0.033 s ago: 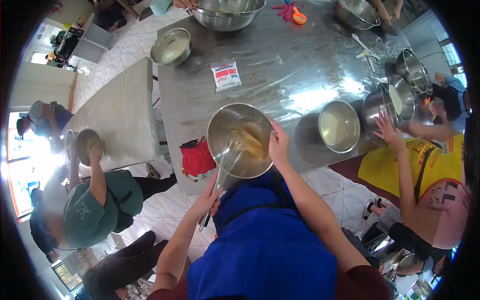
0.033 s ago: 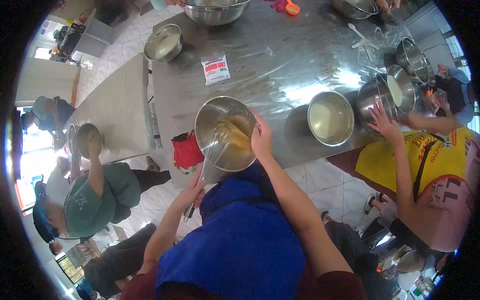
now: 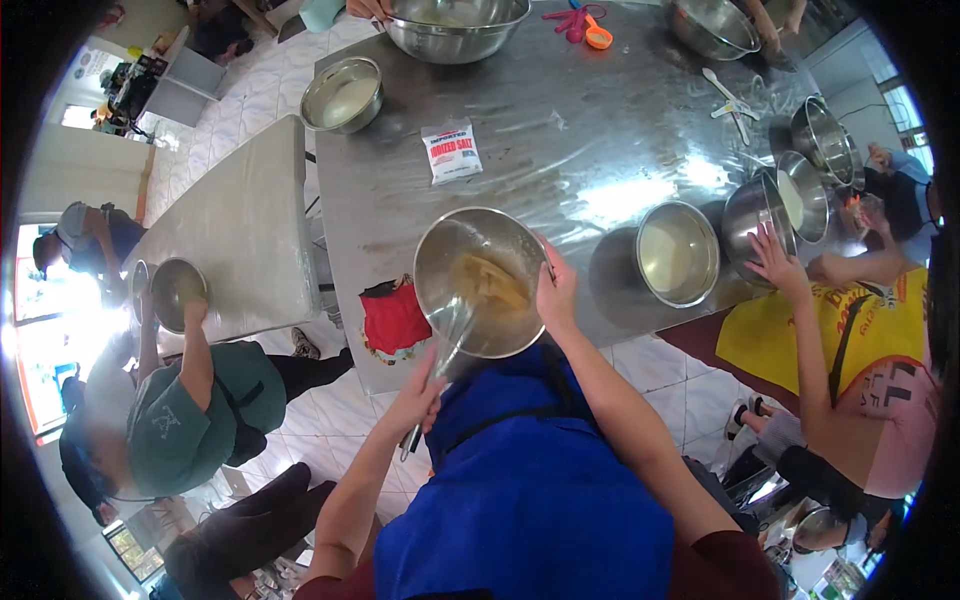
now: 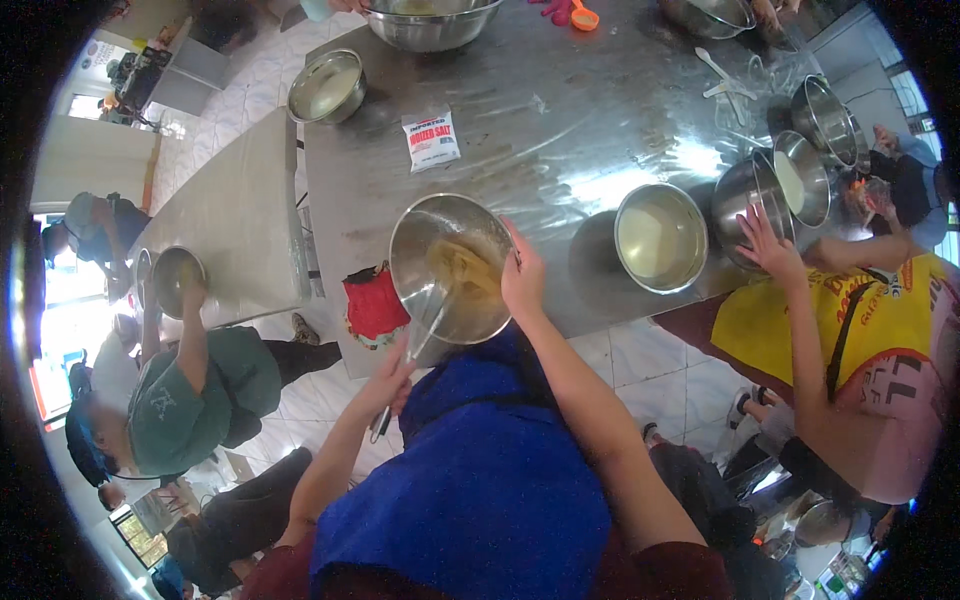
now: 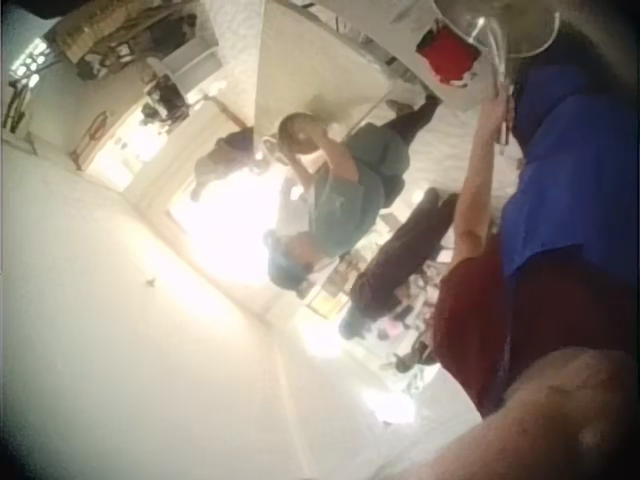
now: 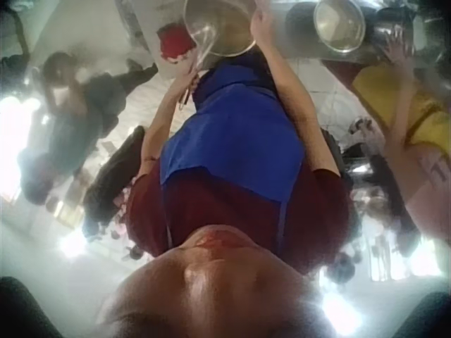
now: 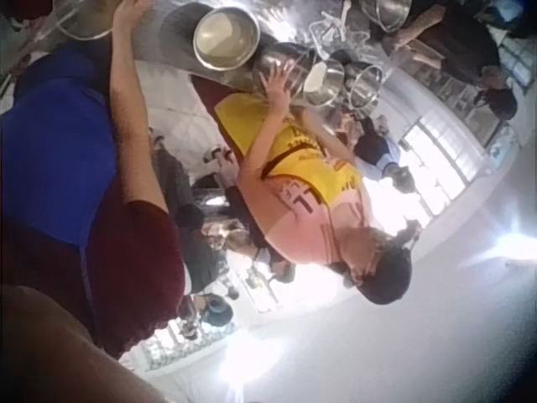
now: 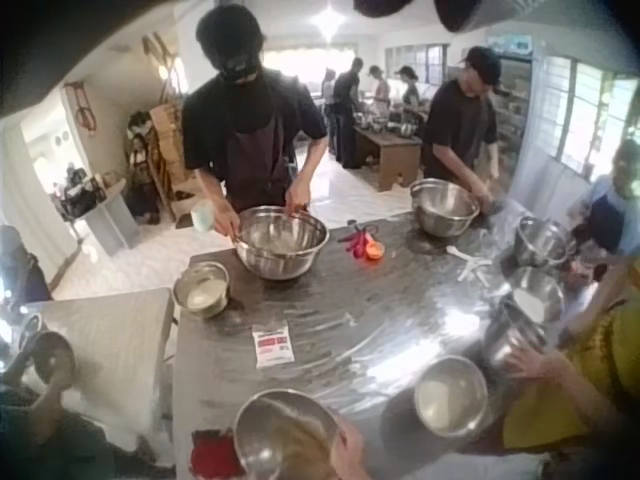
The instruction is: The person whisks a light brown liquid mixture in a metal bowl using a wire whisk.
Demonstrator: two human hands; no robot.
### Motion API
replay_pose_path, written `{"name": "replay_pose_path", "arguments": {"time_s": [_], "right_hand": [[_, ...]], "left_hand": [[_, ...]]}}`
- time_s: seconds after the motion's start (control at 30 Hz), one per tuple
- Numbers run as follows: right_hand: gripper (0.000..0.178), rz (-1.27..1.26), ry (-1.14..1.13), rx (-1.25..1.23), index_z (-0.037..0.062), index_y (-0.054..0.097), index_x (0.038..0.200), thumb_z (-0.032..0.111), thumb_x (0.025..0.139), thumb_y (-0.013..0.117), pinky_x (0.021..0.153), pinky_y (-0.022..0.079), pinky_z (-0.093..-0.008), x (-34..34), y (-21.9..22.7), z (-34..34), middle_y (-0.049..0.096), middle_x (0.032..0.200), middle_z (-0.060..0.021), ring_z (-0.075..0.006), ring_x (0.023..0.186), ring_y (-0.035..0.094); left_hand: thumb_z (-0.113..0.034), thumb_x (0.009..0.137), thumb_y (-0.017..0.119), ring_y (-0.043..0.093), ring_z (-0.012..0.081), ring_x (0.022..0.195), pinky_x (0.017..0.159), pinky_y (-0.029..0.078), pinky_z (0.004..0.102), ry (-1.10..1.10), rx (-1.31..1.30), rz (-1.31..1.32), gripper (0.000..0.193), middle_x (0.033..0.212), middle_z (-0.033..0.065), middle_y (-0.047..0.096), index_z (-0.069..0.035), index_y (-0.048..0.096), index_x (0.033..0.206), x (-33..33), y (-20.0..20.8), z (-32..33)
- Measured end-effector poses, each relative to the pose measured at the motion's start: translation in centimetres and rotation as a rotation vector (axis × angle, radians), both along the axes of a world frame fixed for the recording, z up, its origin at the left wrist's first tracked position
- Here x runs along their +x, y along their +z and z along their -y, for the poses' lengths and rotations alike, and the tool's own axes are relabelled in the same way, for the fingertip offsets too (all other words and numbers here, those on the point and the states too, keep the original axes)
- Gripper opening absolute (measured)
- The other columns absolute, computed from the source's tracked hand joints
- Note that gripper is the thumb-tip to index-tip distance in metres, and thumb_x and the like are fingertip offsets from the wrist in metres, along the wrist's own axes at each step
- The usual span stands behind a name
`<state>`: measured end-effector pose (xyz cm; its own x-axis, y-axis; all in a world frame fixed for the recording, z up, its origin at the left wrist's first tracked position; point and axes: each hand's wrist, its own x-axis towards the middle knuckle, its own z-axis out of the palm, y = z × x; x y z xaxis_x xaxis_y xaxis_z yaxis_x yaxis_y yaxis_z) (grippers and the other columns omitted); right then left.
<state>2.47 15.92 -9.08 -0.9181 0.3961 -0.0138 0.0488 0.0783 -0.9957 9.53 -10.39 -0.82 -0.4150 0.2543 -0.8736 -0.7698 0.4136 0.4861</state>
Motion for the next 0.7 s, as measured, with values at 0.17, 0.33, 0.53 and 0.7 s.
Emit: {"name": "replay_pose_path", "arguments": {"time_s": [0.17, 0.33, 0.53, 0.7], "right_hand": [[0.048, -0.007, -0.004, -0.07, 0.0034, 0.05, 0.125, -0.007, 0.08, 0.037, 0.088, 0.041, -0.0292, -0.4, -0.8, -0.2, 0.06, 0.113, -0.0178, -0.0241, 0.101, 0.059], [0.051, -0.011, -0.03, 0.029, 0.0059, 0.051, 0.126, -0.008, 0.078, 0.038, 0.071, 0.042, -0.0245, 0.0, 0.0, 0.1, 0.061, 0.11, -0.0175, -0.018, 0.078, 0.059], [0.053, 0.073, -0.029, 0.155, 0.0086, 0.051, 0.126, -0.009, 0.078, 0.038, 0.068, 0.042, -0.0237, 0.3, -0.2, -0.2, 0.063, 0.102, -0.0167, -0.015, 0.07, 0.055], [0.052, -0.059, -0.053, 0.159, 0.0087, 0.051, 0.126, -0.009, 0.079, 0.038, 0.062, 0.04, -0.0239, 0.2, 0.0, 0.1, 0.064, 0.094, -0.0167, -0.0129, 0.062, 0.049]], "left_hand": [[-0.026, 0.095, 0.044, 0.04, 0.0092, 0.041, 0.034, 0.038, 0.0248, -0.13, 0.149, 0.057, 0.063, 0.057, 0.0004, 0.04, -0.028, 0.005, 0.145, -0.9, 1.2, 0.5], [-0.029, 0.095, 0.043, 0.04, 0.0089, 0.039, 0.034, 0.037, 0.0234, -0.106, 0.071, 0.073, 0.062, 0.057, 0.0003, 0.04, -0.03, 0.005, 0.145, -0.1, 1.8, -0.7], [-0.03, 0.095, 0.044, 0.041, 0.0082, 0.04, 0.034, 0.037, 0.0227, -0.071, 0.066, 0.016, 0.062, 0.056, -0.0002, 0.04, -0.03, 0.008, 0.144, -0.4, -0.1, 0.2], [-0.028, 0.095, 0.044, 0.039, 0.0083, 0.04, 0.035, 0.037, 0.0222, -0.148, 0.109, 0.048, 0.062, 0.056, -0.0007, 0.039, -0.031, 0.007, 0.145, -2.1, 2.0, 0.7]]}}
